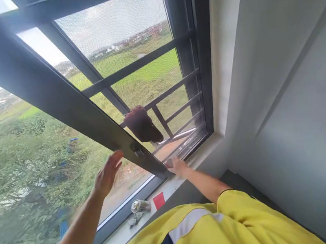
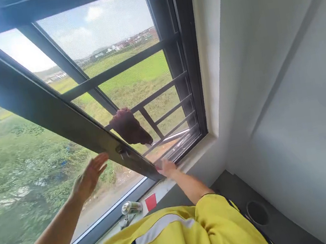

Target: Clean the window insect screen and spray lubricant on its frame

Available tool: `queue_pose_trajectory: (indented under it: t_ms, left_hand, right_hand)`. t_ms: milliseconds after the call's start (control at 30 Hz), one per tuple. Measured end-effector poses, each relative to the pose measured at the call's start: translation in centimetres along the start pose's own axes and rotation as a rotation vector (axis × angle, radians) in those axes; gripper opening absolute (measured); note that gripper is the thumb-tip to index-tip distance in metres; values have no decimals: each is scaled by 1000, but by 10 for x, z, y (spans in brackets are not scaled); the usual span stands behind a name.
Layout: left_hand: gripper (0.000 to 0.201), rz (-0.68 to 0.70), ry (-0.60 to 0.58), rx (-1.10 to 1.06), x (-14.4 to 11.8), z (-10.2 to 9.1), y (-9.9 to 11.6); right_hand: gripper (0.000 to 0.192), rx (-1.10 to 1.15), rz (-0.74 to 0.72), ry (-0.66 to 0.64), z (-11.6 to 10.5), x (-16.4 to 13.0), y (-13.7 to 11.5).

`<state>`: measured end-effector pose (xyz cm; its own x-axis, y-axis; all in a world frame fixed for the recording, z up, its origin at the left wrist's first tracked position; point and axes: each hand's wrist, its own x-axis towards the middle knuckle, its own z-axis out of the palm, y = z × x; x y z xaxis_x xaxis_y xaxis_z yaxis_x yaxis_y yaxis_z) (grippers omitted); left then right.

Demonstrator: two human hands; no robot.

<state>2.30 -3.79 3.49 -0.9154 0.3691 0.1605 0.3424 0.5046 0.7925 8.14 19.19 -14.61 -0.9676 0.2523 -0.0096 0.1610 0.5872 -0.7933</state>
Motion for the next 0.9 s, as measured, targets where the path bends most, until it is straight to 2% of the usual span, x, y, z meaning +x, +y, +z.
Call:
queue_pose_trajectory:
  t_ms: [33, 67, 100, 167, 200, 233, 300, 367, 533, 633, 733, 767, 800, 867, 900]
  left_hand:
    - [73, -17, 47, -138, 6, -1, 10]
    - [74, -33, 94, -222, 11, 1, 20]
    - [77, -43, 157, -228, 14, 3, 30]
    - [77, -55, 311, -37, 17, 10, 45]
    - [73, -78, 351, 91, 18, 13, 50]
    - [67, -116, 337, 197, 20, 16, 53]
    - [54, -231, 169, 297, 23, 25, 53]
    - [48, -326, 45, 287, 25, 38, 47]
    - [40, -441, 75, 26, 15, 68, 38]
    - [47, -506, -25, -165, -1, 60, 43]
    - [66, -624, -225, -183, -6, 27, 49]
    - [67, -635, -199, -171, -3, 15, 50]
    - [65, -610, -97, -175, 4, 3, 52]
    - [57, -449, 213, -254, 23, -10, 57]
    - [54, -334, 322, -344, 32, -10, 61]
  right_hand:
    - [37, 9, 112, -13, 12, -6, 32]
    - [35, 53, 135, 78, 19, -8, 56]
    - [36, 107, 118, 176, 22, -6, 70]
    - [41, 215, 50, 372, 13, 5, 67]
    - [43, 264, -22, 437, 4, 13, 53]
    - [44, 305, -104, 486, -8, 23, 34]
    - [46, 348, -269, 529, -31, 45, -5]
    - [47, 357, -372, 541, -47, 62, -36]
    - [52, 373, -531, 625, -69, 75, -96]
    - [59, 408, -641, 670, -89, 71, -145]
    - [71, 404, -680, 688, -111, 56, -194]
    - [75, 387, -666, 688, -116, 50, -208]
    - [77, 360, -647, 686, -121, 44, -220]
    - [75, 282, -626, 675, -122, 34, -236]
    - [72, 245, -625, 669, -119, 33, -240]
